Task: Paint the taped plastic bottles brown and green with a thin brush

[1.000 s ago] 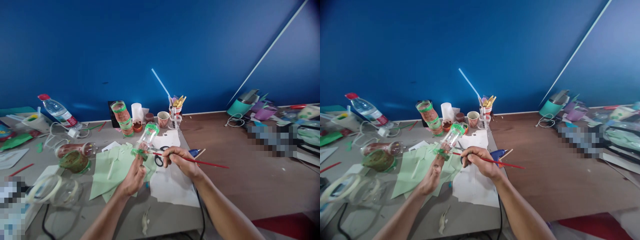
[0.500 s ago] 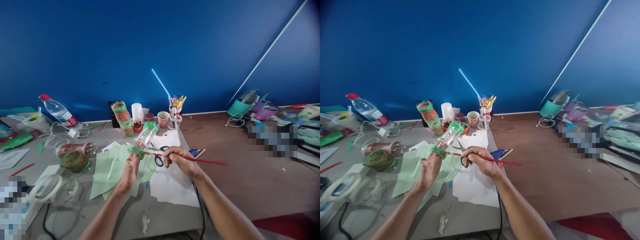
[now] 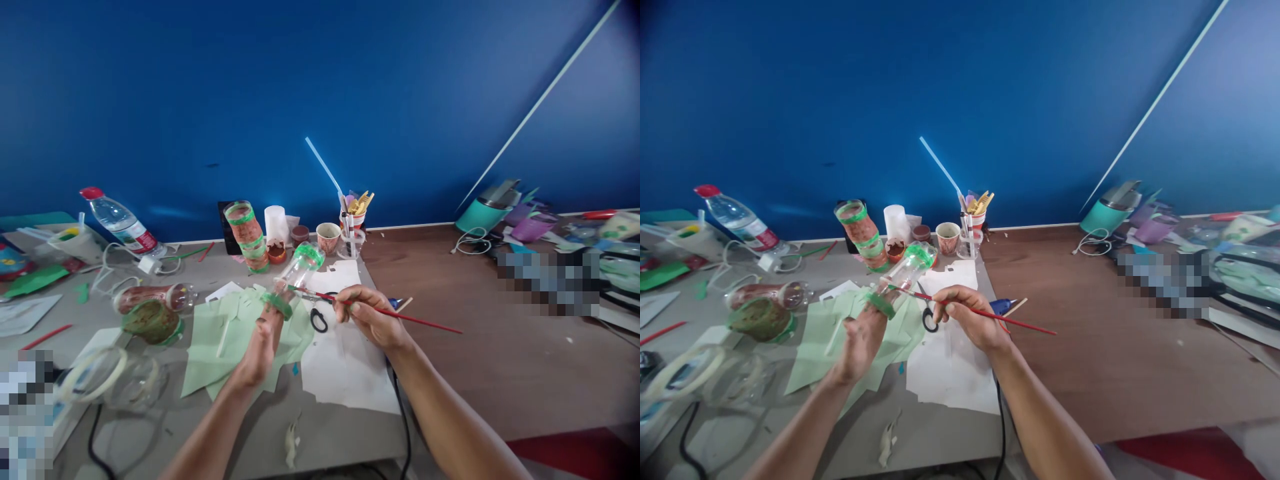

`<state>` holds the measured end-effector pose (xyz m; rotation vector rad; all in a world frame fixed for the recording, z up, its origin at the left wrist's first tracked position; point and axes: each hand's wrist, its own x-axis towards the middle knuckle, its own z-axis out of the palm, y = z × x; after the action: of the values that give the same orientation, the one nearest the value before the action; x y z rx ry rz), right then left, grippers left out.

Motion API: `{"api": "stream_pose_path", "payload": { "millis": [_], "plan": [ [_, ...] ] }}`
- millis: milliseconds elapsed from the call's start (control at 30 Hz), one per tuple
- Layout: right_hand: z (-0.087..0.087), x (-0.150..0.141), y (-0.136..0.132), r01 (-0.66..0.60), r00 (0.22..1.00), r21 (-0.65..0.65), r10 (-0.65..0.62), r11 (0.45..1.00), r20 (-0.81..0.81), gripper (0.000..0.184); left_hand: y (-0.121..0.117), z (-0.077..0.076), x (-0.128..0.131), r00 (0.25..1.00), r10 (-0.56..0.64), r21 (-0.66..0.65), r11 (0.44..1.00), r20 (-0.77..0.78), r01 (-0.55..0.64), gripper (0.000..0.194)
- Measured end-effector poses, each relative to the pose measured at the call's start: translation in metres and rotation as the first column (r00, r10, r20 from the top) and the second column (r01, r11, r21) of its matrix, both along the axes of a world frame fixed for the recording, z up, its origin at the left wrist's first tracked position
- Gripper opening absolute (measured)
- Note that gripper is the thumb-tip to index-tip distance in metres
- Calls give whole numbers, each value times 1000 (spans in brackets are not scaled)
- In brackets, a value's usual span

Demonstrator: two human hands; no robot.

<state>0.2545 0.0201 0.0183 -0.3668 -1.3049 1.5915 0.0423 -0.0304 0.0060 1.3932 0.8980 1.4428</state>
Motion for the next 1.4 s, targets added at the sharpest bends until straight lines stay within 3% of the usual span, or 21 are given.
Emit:
{"api": "stream_pose_path", "payload": {
  "millis": [133,267,433,567,733,967,1200,1400],
  "plan": [
    [-1,-1,-2,-61,996,142,52,988,66,17,-6,-10,-2,988,-40,-6,999,-149,40,80],
    [5,-1,-5,-83,991,230,57,970,117,18,-9,-8,0,938,-37,64,996,-344,63,75],
    [8,-2,-5,-70,993,217,48,974,105,20,-7,-7,-1,772,81,210,975,-630,70,78],
    [7,-3,-6,-72,989,183,47,980,138,21,-5,-10,-4,644,142,272,956,-751,107,78],
    [7,-2,-5,-18,972,133,-14,991,235,26,-4,-10,-5,593,179,293,951,-785,102,79],
    [6,3,-1,21,968,62,-36,998,248,23,-2,-6,-3,645,250,322,947,-722,-7,85],
    [6,8,4,52,980,-56,-40,997,196,19,-2,1,-3,670,243,305,952,-702,-25,83],
    [11,9,6,132,991,-120,-128,984,41,26,-3,-8,-4,558,299,395,917,-774,55,85]
  ]
}}
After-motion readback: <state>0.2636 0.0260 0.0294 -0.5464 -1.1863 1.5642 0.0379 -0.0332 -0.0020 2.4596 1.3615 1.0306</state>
